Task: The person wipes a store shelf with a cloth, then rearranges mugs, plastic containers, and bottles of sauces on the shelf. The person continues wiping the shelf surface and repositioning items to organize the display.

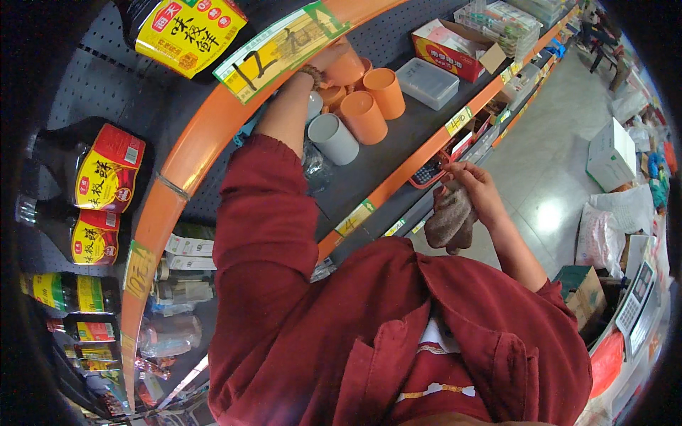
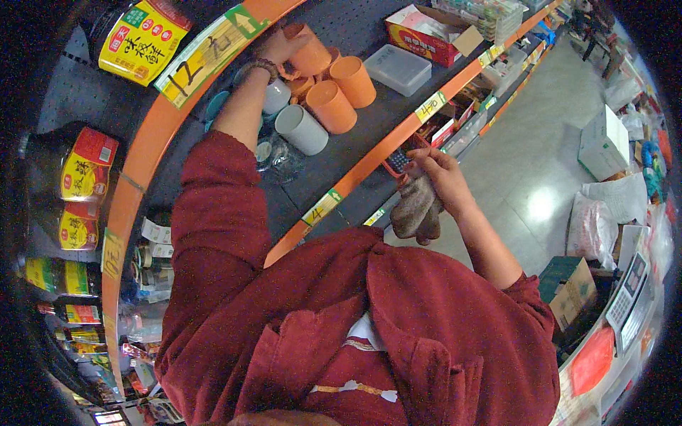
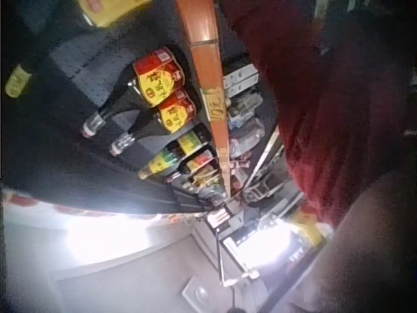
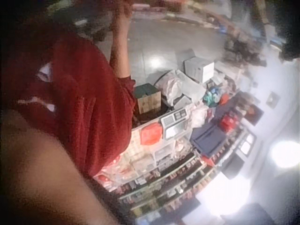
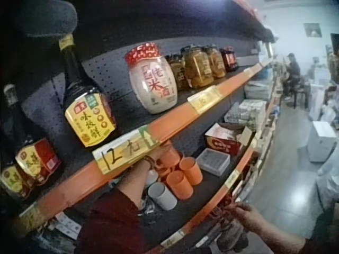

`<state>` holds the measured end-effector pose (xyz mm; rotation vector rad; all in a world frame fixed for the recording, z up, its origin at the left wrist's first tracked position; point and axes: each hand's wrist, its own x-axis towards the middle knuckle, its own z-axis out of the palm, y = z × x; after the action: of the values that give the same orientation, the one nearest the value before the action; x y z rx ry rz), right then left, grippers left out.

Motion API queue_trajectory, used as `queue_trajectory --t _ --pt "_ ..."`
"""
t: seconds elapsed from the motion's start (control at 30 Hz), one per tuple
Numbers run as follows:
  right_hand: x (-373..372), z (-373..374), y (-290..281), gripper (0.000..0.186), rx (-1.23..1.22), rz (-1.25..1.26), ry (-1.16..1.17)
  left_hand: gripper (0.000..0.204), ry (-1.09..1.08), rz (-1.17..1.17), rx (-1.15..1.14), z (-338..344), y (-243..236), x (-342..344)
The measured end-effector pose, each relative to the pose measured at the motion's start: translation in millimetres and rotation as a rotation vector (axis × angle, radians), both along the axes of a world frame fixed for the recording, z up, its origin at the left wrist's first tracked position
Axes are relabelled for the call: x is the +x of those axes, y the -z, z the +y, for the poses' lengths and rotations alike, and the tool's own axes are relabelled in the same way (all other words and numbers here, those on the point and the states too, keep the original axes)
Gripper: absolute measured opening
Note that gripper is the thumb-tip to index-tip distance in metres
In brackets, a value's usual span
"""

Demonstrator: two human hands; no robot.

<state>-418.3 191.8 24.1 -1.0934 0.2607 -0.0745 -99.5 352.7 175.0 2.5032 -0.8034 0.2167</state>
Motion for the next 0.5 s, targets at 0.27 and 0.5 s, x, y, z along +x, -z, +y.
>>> queue_trajectory --t 0.27,0.5 --pt "5 -7 10 0.022 -0.023 0.035 0.027 0.069 0.361 0.043 0.025 4 2 65" --pt "3 -3 5 0.023 -0.031 0.059 0.000 0.061 0.401 0.163 0.017 33 29 87"
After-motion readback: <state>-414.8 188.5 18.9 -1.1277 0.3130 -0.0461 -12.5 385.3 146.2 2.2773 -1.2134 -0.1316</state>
